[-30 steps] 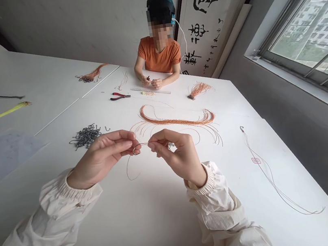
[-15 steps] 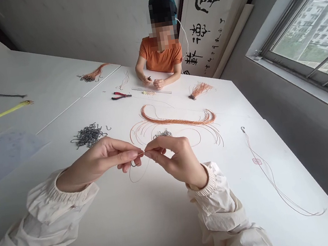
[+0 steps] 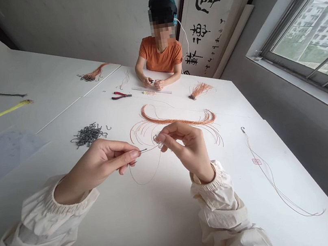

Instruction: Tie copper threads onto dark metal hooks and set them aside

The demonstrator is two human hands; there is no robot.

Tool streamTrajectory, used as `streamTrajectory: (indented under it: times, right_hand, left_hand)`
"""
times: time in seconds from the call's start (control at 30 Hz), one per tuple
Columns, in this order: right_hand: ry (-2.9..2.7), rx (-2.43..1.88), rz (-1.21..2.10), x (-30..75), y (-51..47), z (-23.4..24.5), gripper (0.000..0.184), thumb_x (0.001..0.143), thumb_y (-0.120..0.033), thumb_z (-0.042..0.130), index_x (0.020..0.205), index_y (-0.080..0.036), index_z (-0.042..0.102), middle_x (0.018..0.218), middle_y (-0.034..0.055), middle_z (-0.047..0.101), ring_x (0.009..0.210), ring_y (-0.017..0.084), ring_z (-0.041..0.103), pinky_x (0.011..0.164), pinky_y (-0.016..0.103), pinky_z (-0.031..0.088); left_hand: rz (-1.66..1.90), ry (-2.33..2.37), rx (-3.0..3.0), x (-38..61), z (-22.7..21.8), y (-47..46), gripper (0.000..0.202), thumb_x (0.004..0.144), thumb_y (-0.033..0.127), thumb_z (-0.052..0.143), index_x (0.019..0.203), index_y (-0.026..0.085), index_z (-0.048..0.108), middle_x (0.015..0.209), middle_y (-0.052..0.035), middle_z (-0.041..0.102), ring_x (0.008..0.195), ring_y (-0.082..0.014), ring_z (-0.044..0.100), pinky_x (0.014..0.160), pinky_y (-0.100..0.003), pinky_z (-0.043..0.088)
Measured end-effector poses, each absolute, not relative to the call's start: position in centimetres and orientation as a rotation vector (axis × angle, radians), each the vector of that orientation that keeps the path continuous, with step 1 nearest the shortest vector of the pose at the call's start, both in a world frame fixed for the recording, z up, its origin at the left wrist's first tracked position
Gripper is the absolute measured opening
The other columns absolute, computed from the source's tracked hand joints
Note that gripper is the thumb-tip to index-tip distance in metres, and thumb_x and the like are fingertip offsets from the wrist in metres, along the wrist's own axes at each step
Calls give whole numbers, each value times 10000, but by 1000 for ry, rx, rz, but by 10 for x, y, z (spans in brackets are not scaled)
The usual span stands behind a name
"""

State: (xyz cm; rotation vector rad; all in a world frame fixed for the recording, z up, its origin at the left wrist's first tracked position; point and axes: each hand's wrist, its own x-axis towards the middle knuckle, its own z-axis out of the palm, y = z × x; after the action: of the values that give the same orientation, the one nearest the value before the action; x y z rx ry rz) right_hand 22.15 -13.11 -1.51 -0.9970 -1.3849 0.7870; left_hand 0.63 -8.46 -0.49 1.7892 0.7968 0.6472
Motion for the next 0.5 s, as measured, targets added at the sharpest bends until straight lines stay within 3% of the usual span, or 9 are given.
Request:
streamTrajectory:
  times: [0.3,0.5]
  right_hand:
    - [-1459,-1068,571,217,-134,-16,72,864,-223,657,856,-152,669,858,43,692,614,115,639,598,281,544]
    - [-1642,-1086,675,209,-136,-21,79,888,-217,620,911,-157,666,845,27,678,666,116,636,617,275,528]
  left_hand:
    - [634,852,1816,6,-4,-86,251,878,327,623,742,134,708,634,-9,626,483,-70,516,449,-163,426]
    - [590,881,1839,7,-4,-89,251,890,338,601,781,142,715,649,-7,620,509,-79,531,474,-173,445]
